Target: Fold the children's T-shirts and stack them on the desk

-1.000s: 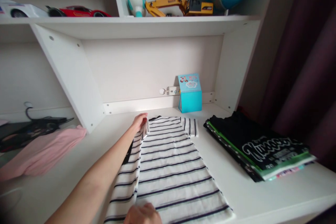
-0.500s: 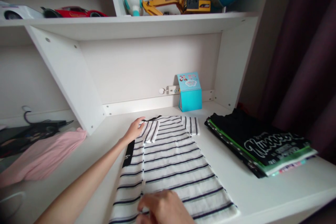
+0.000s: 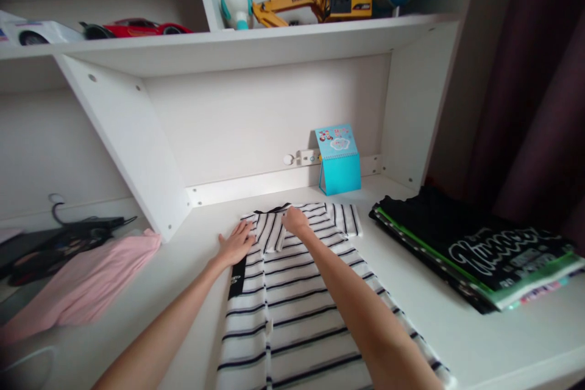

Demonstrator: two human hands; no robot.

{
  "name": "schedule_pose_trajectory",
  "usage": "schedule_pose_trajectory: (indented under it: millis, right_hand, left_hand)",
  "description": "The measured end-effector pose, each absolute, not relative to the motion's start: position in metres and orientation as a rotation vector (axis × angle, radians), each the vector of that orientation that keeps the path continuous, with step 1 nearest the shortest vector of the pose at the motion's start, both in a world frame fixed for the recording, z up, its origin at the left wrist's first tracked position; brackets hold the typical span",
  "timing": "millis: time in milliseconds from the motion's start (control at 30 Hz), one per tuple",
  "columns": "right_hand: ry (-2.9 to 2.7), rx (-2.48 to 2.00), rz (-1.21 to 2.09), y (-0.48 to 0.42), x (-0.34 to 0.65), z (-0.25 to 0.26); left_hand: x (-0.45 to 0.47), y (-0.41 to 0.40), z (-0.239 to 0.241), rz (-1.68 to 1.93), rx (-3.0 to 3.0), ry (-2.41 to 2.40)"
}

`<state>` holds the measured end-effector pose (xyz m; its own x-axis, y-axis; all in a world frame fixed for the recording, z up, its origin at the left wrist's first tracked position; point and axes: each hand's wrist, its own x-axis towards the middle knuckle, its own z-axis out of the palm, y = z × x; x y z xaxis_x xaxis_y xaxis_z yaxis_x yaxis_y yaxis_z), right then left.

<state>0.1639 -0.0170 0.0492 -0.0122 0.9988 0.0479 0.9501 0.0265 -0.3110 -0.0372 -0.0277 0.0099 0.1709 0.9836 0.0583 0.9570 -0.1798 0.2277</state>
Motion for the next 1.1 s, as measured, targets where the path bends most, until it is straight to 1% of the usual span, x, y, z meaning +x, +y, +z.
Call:
schedule_pose_trajectory:
  millis: [200, 367, 500, 633, 700, 833, 1000, 1100]
  right_hand:
    - [-1.931, -2.048, 0.222, -0.003, 0.143, 0.032]
    - [-1.939, -2.024, 0.101, -0.010, 0.142, 0.037]
    - [-2.145, -1.815, 0.014, -0.032, 0.131, 0.045]
    - [-2.495, -1.498, 0.103, -0.066, 0.125, 0.036]
    - [-2.572, -1.481, 0.182, -0.078, 0.137, 0.031]
    - [-2.491, -1.744, 0.266, -0.077, 0.190, 0.036]
    - [-2.027, -2.268, 0.143, -0.056, 0.285, 0.057]
    - [-1.830, -2.435, 0.179, -0.048, 0.329, 0.057]
  left_hand:
    - [-0.037, -0.031, 0.013, 0.292, 2.246, 1.926]
    - [-0.037, -0.029, 0.009, 0.310, 2.236, 1.927]
    - [-0.038, -0.029, 0.008, 0.326, 2.247, 1.921]
    - [-0.038, -0.030, 0.010, 0.304, 2.255, 1.919]
    - [-0.038, -0.031, 0.012, 0.290, 2.252, 1.920]
    - [-0.037, -0.032, 0.015, 0.278, 2.244, 1.919]
    - [-0.038, -0.030, 0.012, 0.279, 2.256, 1.927]
    - [-0.038, -0.029, 0.010, 0.288, 2.274, 1.921]
